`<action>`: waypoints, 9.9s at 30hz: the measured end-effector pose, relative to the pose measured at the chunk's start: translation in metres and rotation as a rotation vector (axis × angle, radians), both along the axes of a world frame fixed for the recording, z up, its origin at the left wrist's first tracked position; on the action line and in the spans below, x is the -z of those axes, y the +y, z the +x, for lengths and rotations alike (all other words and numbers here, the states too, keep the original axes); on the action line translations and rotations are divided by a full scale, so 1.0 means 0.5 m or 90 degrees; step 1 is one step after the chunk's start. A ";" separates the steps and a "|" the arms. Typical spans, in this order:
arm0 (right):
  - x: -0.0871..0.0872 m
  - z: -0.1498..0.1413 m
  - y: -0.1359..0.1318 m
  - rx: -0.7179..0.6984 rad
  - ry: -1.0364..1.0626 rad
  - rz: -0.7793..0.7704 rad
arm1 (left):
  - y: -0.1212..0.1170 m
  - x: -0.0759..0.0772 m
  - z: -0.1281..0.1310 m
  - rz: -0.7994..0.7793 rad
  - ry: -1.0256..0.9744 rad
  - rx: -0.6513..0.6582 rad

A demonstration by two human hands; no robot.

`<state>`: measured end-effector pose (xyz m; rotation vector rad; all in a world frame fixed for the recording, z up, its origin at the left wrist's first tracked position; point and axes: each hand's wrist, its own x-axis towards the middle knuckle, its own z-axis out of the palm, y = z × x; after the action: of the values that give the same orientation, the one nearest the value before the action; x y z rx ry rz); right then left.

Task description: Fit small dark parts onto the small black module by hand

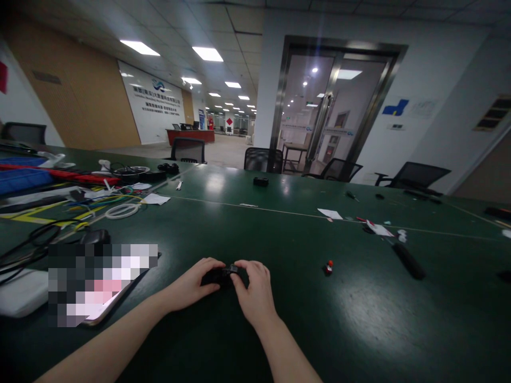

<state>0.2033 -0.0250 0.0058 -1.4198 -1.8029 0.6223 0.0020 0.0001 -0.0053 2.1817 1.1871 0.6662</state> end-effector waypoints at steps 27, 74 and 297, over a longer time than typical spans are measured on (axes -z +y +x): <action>0.018 0.018 0.015 0.153 0.087 0.080 | -0.003 -0.002 0.000 -0.025 0.009 -0.015; 0.032 0.027 0.030 0.234 0.175 0.037 | 0.000 0.002 -0.002 -0.023 0.017 -0.011; 0.014 0.012 0.008 0.086 0.095 0.133 | -0.002 -0.003 0.004 -0.027 -0.007 -0.046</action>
<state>0.2091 -0.0211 -0.0012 -1.3054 -1.5918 0.4436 0.0039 -0.0010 -0.0038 2.1053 1.2689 0.6762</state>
